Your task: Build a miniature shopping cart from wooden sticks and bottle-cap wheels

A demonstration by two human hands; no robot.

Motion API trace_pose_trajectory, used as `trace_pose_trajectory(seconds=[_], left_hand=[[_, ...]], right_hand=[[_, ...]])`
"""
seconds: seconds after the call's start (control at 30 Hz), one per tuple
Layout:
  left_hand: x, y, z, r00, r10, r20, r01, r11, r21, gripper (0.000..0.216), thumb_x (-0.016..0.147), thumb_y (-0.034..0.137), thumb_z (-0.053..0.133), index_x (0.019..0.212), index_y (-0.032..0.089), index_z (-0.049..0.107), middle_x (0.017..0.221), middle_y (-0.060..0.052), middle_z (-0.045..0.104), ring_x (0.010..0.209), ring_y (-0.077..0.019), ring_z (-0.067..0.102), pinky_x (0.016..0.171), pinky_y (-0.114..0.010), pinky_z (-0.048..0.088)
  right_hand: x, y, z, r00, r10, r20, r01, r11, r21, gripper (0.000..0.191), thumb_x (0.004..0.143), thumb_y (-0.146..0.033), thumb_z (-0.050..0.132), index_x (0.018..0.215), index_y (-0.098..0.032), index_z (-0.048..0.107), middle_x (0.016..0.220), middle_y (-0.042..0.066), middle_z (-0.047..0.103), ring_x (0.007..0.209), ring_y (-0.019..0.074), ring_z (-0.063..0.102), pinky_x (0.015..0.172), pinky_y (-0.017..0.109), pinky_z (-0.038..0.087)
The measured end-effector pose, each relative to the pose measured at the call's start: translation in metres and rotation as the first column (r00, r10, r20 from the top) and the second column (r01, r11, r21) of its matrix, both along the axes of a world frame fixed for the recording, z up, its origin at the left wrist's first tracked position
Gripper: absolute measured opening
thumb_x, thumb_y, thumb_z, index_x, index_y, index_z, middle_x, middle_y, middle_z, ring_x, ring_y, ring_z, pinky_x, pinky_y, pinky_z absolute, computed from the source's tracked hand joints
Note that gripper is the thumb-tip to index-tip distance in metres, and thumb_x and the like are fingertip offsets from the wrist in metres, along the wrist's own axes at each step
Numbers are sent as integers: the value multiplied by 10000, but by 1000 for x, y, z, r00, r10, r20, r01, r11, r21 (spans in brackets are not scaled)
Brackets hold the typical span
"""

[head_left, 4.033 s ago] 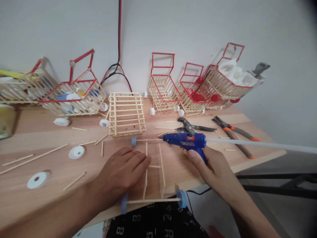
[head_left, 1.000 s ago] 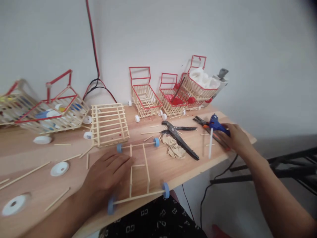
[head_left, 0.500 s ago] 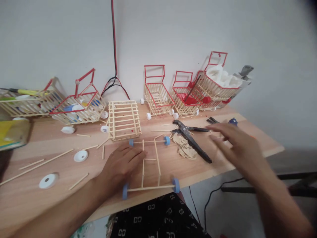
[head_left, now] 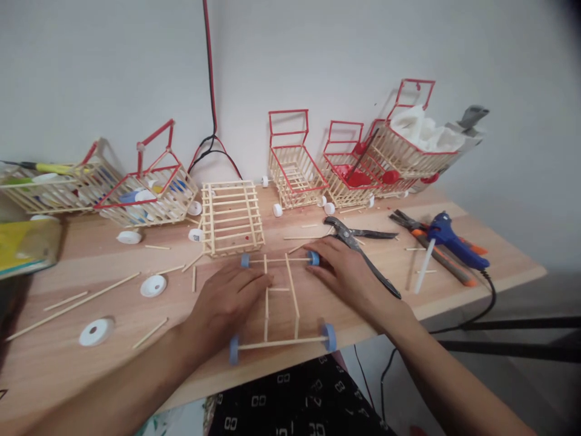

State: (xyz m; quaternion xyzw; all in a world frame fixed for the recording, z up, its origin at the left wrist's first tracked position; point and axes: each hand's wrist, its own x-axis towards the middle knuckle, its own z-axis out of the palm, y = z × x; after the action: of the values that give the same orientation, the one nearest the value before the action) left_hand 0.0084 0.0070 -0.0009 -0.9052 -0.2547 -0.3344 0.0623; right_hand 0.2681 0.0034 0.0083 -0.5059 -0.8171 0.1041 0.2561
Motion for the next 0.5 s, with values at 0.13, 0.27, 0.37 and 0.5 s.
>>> trace_pose_trajectory(seconds=[0.13, 0.27, 0.37, 0.5], left_hand=[[0, -1, 0, 1000, 1, -16, -1, 999, -33, 209, 911, 89, 488, 1005, 149, 665, 955, -75, 727, 845, -186, 659, 762, -345, 553], [0, -1, -1, 1000, 5, -17, -6, 998, -57, 225, 901, 78, 483, 991, 146, 678, 939, -85, 725, 863, -188, 662, 786, -346, 554], [1, 0, -1, 1000, -17, -9, 16, 998, -64, 234, 897, 69, 476, 997, 139, 676, 940, -91, 722, 875, -191, 661, 795, -346, 558], [1, 2, -1, 999, -35, 4, 35, 997, -65, 230, 902, 73, 474, 1010, 131, 668, 939, -96, 719, 881, -192, 662, 797, -348, 565]], right_hand=[[-1, 0, -1, 1000, -11, -18, 11, 1000, -4, 300, 896, -201, 573, 1195, -209, 597, 1130, 103, 644, 1061, 238, 601, 921, 432, 507], [-1, 1, -1, 999, -23, -22, 24, 1000, 4, 298, 899, -199, 572, 1195, -212, 600, 1125, 103, 647, 1053, 243, 608, 914, 445, 513], [-1, 0, -2, 999, -25, -39, 26, 1000, 10, 309, 898, -196, 567, 1204, -221, 603, 1131, 105, 648, 1059, 245, 609, 914, 454, 514], [-1, 0, -1, 999, -27, -42, 28, 1000, 9, 303, 903, -201, 561, 1202, -220, 606, 1130, 104, 650, 1061, 243, 612, 914, 449, 516]])
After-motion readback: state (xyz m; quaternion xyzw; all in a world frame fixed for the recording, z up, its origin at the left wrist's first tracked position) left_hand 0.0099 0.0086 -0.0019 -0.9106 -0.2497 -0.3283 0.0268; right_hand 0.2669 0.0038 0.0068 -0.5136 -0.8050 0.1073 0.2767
